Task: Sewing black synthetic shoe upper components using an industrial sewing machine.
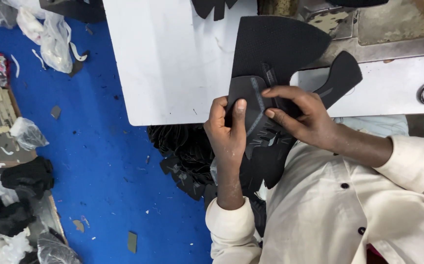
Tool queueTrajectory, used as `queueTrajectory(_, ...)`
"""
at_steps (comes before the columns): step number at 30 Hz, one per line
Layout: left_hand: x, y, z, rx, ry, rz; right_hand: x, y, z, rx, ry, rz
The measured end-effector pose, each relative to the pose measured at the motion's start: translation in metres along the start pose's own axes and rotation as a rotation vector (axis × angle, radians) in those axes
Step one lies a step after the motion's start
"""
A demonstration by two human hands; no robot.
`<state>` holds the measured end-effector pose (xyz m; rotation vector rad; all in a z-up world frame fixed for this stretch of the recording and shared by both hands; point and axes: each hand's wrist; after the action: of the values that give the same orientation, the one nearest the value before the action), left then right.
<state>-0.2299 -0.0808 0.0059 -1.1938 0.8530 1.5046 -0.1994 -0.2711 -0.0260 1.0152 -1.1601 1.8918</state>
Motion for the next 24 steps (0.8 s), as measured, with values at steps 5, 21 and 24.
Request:
queueTrajectory(5, 0.0, -0.001, 0.002, -0.004, 0.013, -0.018, 0.012, -0.003, 0.007, 0.046, -0.107, -0.125)
queueTrajectory(21, -0.031, -0.031, -0.016, 0.802, -0.21, -0.005, 0.033, -0.029, 0.112, 0.546, 0.465, -0.197)
queueTrajectory(24, -0.027, -0.034, -0.018, 0.839, -0.263, 0.101, 0.021, -0.024, 0.108, 0.513, 0.313, -0.335)
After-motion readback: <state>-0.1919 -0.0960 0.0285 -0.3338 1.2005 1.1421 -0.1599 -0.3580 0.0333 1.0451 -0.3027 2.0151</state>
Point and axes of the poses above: each hand's wrist, its own y-axis away from the middle knuckle, its own z-axis out of the back of the hand, x = y × z, and after that the axes turned 1 degree about -z, right-handed
